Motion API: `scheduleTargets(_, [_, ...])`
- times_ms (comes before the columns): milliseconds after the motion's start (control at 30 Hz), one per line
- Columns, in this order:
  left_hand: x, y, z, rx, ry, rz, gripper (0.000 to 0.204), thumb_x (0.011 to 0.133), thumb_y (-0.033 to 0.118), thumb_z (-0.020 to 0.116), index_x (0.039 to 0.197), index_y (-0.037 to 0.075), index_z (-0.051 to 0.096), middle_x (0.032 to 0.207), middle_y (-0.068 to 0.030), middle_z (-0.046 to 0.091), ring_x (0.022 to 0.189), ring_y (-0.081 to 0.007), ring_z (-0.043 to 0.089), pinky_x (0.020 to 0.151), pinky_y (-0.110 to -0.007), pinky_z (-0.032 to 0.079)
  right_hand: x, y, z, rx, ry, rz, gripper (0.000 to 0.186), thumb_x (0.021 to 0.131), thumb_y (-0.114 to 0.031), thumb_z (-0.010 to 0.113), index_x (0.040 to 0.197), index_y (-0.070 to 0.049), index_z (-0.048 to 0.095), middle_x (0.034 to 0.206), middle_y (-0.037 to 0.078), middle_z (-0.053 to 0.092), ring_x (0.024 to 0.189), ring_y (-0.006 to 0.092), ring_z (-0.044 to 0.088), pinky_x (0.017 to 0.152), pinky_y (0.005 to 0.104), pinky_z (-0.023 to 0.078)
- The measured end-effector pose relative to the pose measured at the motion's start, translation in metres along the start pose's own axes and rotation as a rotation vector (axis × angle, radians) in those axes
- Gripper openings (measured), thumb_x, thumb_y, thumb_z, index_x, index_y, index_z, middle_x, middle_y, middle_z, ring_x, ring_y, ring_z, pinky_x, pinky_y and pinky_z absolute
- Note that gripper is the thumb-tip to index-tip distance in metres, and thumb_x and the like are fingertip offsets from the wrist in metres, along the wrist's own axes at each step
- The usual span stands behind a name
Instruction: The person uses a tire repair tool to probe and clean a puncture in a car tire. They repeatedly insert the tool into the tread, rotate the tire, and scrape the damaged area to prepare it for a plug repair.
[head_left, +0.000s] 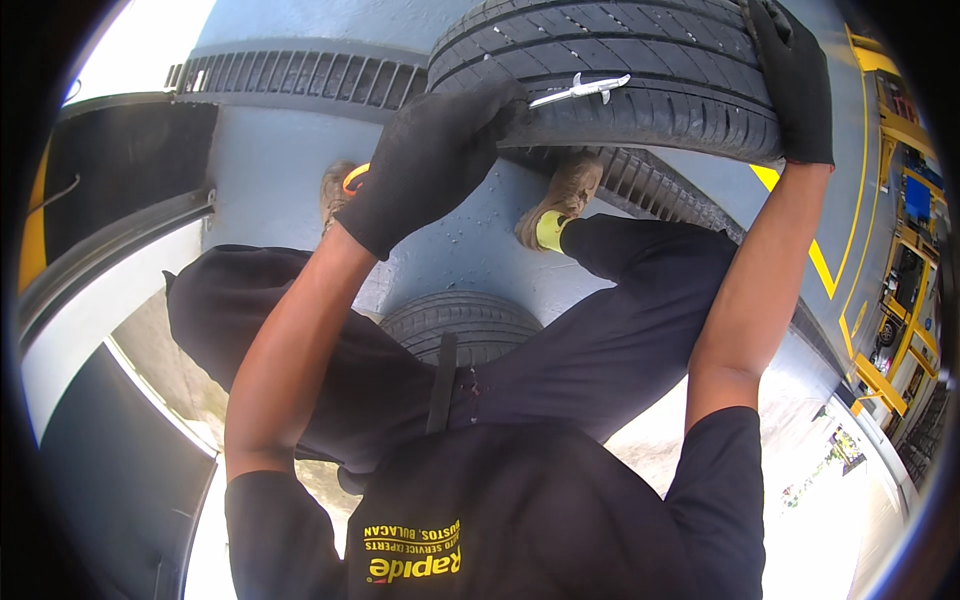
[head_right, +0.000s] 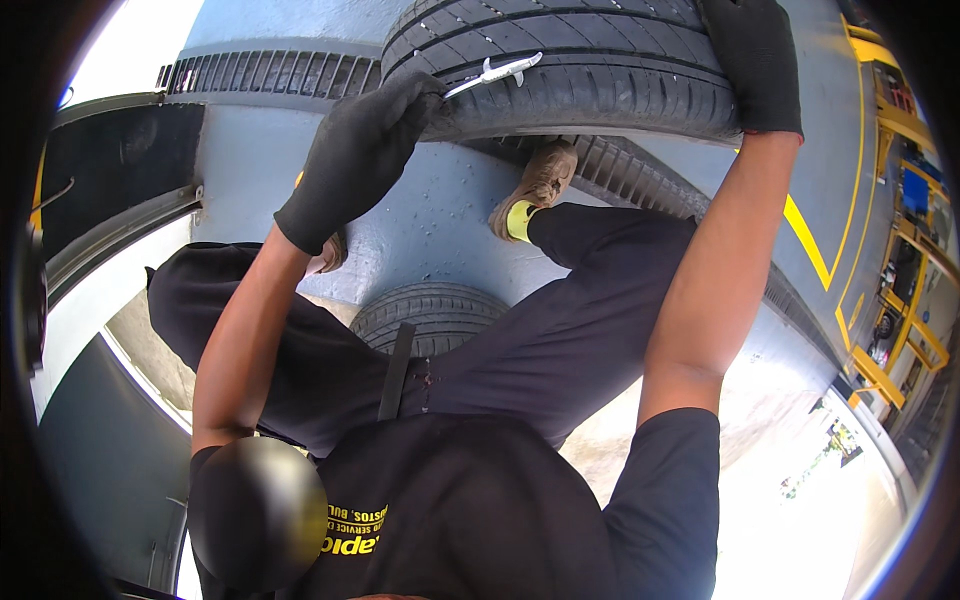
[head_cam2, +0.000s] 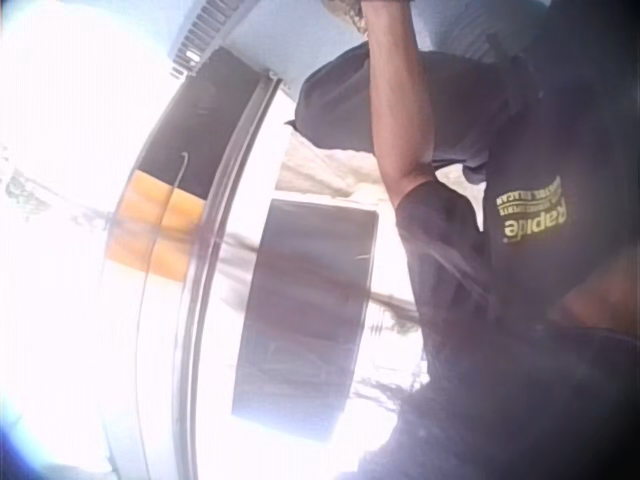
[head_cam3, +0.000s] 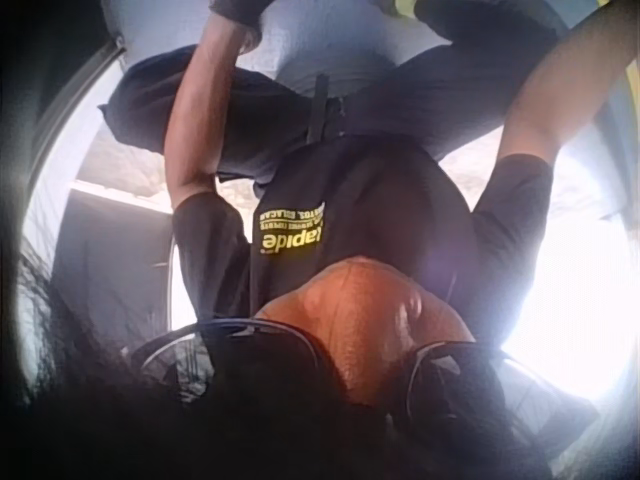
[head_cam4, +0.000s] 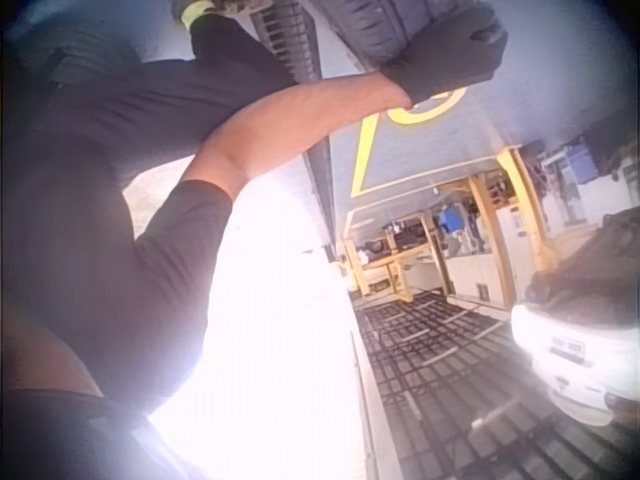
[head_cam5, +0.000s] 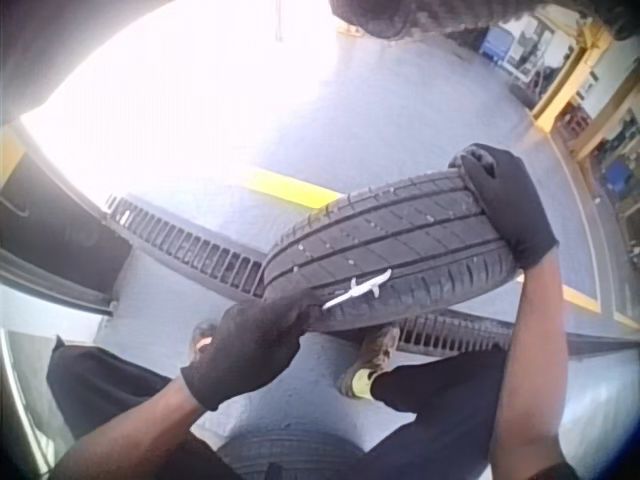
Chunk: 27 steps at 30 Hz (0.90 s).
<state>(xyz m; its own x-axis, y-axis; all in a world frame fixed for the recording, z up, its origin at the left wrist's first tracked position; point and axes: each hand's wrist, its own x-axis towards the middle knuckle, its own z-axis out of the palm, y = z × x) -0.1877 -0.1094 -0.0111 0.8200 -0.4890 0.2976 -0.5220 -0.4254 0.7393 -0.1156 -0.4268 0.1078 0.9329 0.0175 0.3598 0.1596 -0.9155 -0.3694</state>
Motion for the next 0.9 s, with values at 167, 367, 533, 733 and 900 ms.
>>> scheduleTargets(167, [0.004,-0.005,-0.008,0.025,0.026,0.018,0.017,0.105,0.016,0.061,0.116,0.005,0.067,0.082,-0.0159,0.067,0.067,-0.0313,0.064,0.064,-0.040,0.051,0.001,-0.003,-0.003,-0.068,0.012,-0.067,0.031,0.098,-0.025,0.058,0.097,0.004,0.069,0.090,0.023,0.069,0.086,0.0356,0.067,0.080,0.0416,0.050])
scheduleTargets(367, [0.003,-0.005,-0.007,0.057,0.019,0.036,0.018,0.100,0.012,0.066,0.116,0.006,0.069,0.086,-0.0142,0.070,0.073,-0.0298,0.069,0.067,-0.038,0.053,-0.012,-0.026,0.000,-0.124,0.106,-0.132,0.020,0.093,-0.017,0.065,0.096,0.002,0.069,0.094,0.020,0.070,0.091,0.0368,0.066,0.083,0.0427,0.051])
scheduleTargets(533, [-0.004,-0.013,-0.004,0.099,0.025,0.087,0.021,0.096,0.006,0.067,0.117,0.005,0.069,0.094,-0.0138,0.072,0.078,-0.0306,0.071,0.071,-0.039,0.056,-0.041,-0.058,0.029,-0.141,0.124,-0.445,0.013,0.085,-0.010,0.072,0.095,-0.001,0.069,0.098,0.016,0.070,0.097,0.0362,0.066,0.085,0.0442,0.051])
scheduleTargets(733, [-0.008,-0.003,-0.003,0.043,0.058,0.057,0.027,0.093,0.000,0.067,0.120,0.005,0.070,0.101,-0.0135,0.073,0.084,-0.0301,0.072,0.075,-0.038,0.058,-0.059,-0.071,0.025,-0.122,0.040,-0.562,0.013,0.084,-0.013,0.074,0.095,-0.008,0.071,0.091,0.009,0.067,0.089,0.0310,0.065,0.080,0.0435,0.050])
scheduleTargets(900, [-0.006,-0.012,-0.003,0.073,0.116,0.113,0.033,0.091,-0.003,0.067,0.122,0.005,0.070,0.101,-0.0128,0.074,0.084,-0.0282,0.073,0.073,-0.036,0.059,-0.049,-0.092,0.029,-0.215,-0.090,-0.586,0.010,0.086,-0.018,0.074,0.091,-0.010,0.070,0.084,0.009,0.064,0.082,0.0307,0.063,0.073,0.0438,0.047])
